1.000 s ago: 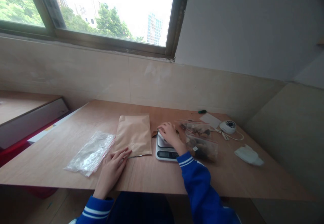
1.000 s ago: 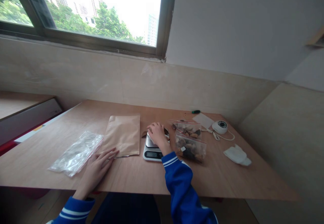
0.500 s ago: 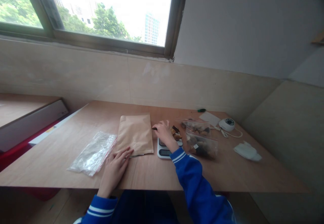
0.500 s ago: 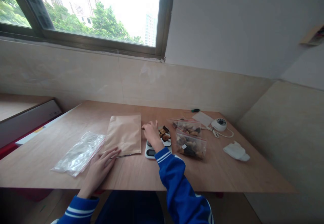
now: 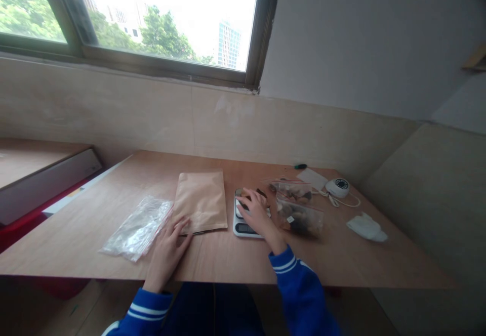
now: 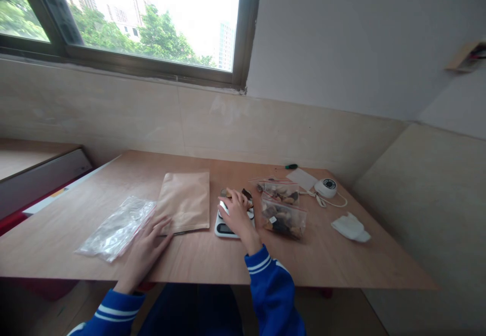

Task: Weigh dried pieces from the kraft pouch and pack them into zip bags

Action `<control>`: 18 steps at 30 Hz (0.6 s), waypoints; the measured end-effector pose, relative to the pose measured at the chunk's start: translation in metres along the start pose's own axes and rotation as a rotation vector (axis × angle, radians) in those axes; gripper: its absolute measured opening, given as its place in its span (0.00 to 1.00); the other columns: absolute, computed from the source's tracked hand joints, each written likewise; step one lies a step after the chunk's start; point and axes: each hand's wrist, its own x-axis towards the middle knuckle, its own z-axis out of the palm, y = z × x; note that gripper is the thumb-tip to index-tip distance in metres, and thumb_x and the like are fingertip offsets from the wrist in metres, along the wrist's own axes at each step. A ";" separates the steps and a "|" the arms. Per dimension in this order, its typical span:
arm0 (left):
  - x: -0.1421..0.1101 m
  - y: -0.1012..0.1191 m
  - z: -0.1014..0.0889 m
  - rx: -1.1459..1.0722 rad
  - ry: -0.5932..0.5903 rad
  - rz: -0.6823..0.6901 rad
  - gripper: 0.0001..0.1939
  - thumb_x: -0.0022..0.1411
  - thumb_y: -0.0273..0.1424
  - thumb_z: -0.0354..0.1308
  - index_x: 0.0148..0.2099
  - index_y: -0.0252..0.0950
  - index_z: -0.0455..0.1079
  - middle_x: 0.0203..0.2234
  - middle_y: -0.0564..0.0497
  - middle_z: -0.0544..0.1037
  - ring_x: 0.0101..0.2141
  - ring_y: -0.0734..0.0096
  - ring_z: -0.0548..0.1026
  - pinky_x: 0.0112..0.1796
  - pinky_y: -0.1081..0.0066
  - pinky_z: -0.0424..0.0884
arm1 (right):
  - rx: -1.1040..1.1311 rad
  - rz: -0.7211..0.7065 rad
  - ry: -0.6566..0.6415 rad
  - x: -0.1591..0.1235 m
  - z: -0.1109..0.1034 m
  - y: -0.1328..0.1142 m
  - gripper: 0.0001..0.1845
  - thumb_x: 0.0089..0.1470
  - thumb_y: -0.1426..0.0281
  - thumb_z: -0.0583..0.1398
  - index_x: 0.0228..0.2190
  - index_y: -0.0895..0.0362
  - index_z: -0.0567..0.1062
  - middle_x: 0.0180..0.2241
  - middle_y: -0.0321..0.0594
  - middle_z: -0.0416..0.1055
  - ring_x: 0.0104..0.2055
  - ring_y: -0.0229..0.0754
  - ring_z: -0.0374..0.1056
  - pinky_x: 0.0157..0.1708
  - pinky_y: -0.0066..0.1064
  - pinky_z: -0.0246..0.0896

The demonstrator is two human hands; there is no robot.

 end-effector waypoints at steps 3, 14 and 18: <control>-0.001 -0.002 0.001 -0.039 -0.017 0.001 0.16 0.64 0.42 0.50 0.48 0.42 0.72 0.46 0.48 0.77 0.48 0.57 0.72 0.48 0.58 0.69 | 0.198 -0.085 -0.009 -0.019 -0.001 -0.029 0.13 0.60 0.70 0.55 0.43 0.53 0.76 0.52 0.46 0.66 0.57 0.47 0.58 0.56 0.45 0.53; 0.021 0.041 -0.033 0.007 0.154 0.132 0.15 0.66 0.40 0.48 0.44 0.41 0.73 0.35 0.50 0.81 0.37 0.61 0.75 0.44 0.60 0.68 | 0.094 -0.344 -0.001 -0.051 0.037 -0.097 0.21 0.63 0.72 0.48 0.54 0.65 0.66 0.53 0.49 0.68 0.62 0.46 0.54 0.63 0.41 0.50; 0.026 0.051 -0.044 -0.015 0.231 0.073 0.15 0.65 0.40 0.50 0.44 0.39 0.73 0.34 0.50 0.80 0.33 0.65 0.75 0.37 0.66 0.71 | 0.067 -0.328 0.059 -0.060 0.038 -0.104 0.20 0.63 0.73 0.48 0.54 0.63 0.67 0.52 0.49 0.69 0.58 0.47 0.59 0.59 0.41 0.57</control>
